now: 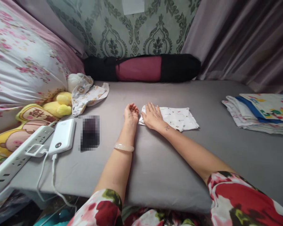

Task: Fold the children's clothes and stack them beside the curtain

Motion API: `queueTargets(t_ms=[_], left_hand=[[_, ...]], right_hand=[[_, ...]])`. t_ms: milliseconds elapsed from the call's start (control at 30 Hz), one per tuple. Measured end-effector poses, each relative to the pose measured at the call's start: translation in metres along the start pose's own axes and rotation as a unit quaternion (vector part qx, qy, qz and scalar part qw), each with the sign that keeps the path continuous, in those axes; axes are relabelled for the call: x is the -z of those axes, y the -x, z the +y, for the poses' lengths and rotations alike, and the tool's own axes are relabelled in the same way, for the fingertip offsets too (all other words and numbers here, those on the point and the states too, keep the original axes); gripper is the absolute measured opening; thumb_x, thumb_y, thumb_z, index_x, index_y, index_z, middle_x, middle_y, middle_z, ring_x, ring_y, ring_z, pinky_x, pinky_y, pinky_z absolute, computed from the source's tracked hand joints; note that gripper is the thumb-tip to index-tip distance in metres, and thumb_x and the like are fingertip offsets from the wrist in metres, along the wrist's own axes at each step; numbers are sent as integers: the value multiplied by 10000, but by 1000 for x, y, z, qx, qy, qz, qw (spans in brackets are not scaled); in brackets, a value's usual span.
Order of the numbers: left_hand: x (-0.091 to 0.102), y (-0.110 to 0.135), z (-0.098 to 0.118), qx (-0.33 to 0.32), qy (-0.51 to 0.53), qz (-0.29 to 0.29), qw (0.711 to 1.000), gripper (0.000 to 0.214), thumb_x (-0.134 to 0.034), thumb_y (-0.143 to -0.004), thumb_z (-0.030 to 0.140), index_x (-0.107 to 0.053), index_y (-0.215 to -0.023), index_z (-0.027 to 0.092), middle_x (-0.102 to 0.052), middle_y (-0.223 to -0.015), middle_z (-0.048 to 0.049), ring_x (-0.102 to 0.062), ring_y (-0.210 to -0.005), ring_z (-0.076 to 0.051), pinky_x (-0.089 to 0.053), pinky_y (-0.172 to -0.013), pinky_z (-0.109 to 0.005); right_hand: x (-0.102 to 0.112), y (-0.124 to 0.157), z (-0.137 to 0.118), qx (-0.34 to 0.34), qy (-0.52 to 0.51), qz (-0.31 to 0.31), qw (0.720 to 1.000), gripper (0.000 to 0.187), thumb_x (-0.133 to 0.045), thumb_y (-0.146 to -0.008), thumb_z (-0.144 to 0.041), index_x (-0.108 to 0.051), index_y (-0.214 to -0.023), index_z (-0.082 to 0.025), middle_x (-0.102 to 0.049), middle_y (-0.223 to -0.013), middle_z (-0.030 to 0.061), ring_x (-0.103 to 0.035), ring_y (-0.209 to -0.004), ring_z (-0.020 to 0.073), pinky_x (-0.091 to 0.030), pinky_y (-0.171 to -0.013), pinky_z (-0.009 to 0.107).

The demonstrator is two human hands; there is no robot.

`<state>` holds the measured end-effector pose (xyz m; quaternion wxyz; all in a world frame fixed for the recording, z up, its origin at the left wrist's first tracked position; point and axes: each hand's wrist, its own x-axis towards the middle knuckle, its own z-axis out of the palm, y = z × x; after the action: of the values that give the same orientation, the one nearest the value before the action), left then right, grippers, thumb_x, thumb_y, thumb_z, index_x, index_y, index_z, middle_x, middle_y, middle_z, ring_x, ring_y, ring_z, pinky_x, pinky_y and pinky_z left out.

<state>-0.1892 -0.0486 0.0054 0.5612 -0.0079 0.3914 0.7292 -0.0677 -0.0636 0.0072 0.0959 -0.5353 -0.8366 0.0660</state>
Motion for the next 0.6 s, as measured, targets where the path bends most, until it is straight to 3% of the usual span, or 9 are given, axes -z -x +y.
queueTargets(t_ms=[300, 467, 600], left_hand=[[2, -5, -1, -19, -36, -13, 999, 206, -517, -838, 206, -543, -637, 171, -512, -559, 29, -485, -451, -44, -385, -495, -165], [0, -1, 0, -19, -47, -19, 999, 219, -486, -857, 196, -557, -652, 171, -526, -556, 28, -484, -454, -54, -391, -510, -191], [-9, 10, -3, -34, -85, -56, 994, 221, -484, -894, 202, -604, -716, 149, -587, -598, 7, -527, -494, -72, -372, -503, -207]], right_hand=[[-12, 0, -2, 13, -8, 7, 1000, 599, -231, -978, -357, -346, -1470, -37, -310, -1547, 161, -243, -1438, 263, -128, -1175, 448], [-9, -1, -2, 14, -13, -2, 1000, 603, -231, -978, -365, -335, -1477, -41, -300, -1553, 154, -237, -1441, 264, -133, -1178, 447], [-1, 5, 7, 26, -27, 4, 999, 600, -219, -978, -347, -343, -1471, -28, -313, -1546, 162, -249, -1435, 276, -149, -1174, 460]])
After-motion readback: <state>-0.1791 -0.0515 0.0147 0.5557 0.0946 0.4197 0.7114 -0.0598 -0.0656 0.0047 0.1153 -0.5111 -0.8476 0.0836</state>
